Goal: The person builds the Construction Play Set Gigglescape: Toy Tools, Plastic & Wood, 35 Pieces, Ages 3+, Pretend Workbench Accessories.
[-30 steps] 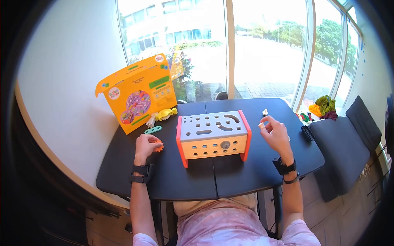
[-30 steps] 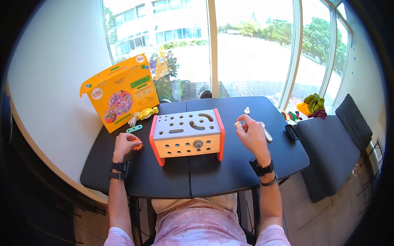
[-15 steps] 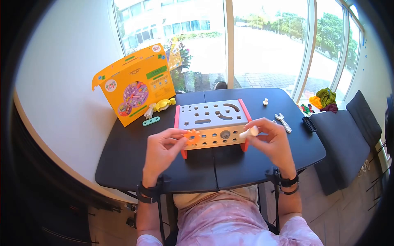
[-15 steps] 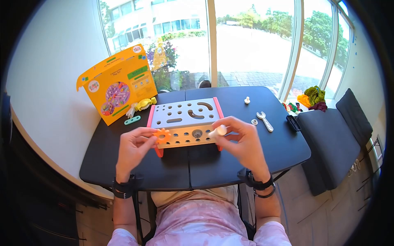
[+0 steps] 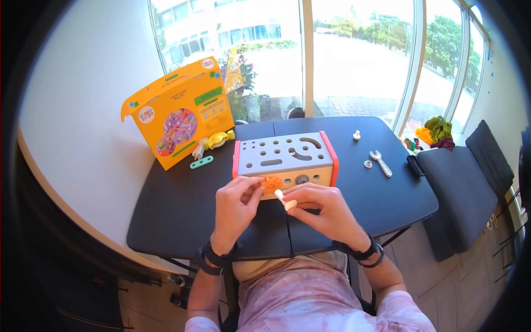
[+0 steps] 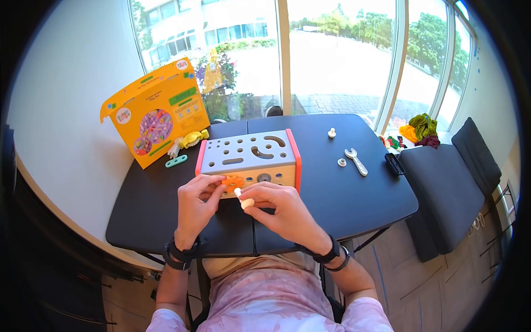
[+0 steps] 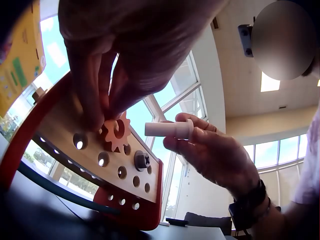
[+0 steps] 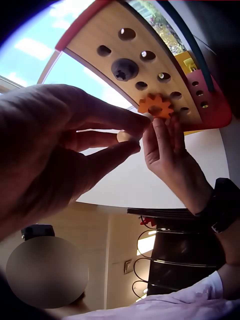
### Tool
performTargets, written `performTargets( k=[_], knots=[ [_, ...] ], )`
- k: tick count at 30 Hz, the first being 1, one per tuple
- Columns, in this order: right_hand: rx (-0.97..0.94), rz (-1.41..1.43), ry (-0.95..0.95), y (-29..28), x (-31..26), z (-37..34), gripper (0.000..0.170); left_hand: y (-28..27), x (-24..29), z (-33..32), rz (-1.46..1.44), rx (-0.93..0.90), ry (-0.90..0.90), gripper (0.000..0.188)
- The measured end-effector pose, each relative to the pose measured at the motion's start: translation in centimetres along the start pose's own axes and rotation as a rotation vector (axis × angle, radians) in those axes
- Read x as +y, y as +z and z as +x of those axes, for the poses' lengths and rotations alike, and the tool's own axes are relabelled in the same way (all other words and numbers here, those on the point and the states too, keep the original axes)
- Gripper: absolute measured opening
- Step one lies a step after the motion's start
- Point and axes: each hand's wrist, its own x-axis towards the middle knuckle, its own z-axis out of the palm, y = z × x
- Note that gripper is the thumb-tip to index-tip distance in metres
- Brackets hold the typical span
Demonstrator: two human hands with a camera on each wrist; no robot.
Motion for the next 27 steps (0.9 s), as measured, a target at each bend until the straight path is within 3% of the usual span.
performTargets(
  k=[6, 9, 18, 21, 24, 27],
  knots=[
    [0.047, -0.027, -0.052, 1.7, 2.1, 1.0, 0.022, -0.1, -0.1, 0.0, -0.014, 0.004, -0.023, 0.019],
    [0.066, -0.169, -0.116, 1.9, 2.7, 1.2, 0.02, -0.1, -0.2, 0.0, -0.014, 0.011, -0.002, 0.02],
    [0.161, -0.123, -0.082, 2.8, 3.1, 2.0, 0.019, 0.5, -0.4, -0.1, -0.006, 0.04, -0.014, 0.022],
    [0.154, -0.113, 0.055, 2.9, 2.5, 2.0, 0.025, -0.2, 0.9, 0.0, 0.099, 0.047, 0.032, 0.02],
    [0.247, -0.47, -0.102, 2.9, 1.7, 2.2, 0.034, -1.4, 1.3, 0.2, 0.314, 0.085, 0.1, 0.025],
    [0.243, -0.507, -0.154, 2.9, 1.5, 2.3, 0.042, -1.7, 1.6, 1.3, 0.435, 0.163, 0.299, 0.032]
  ],
)
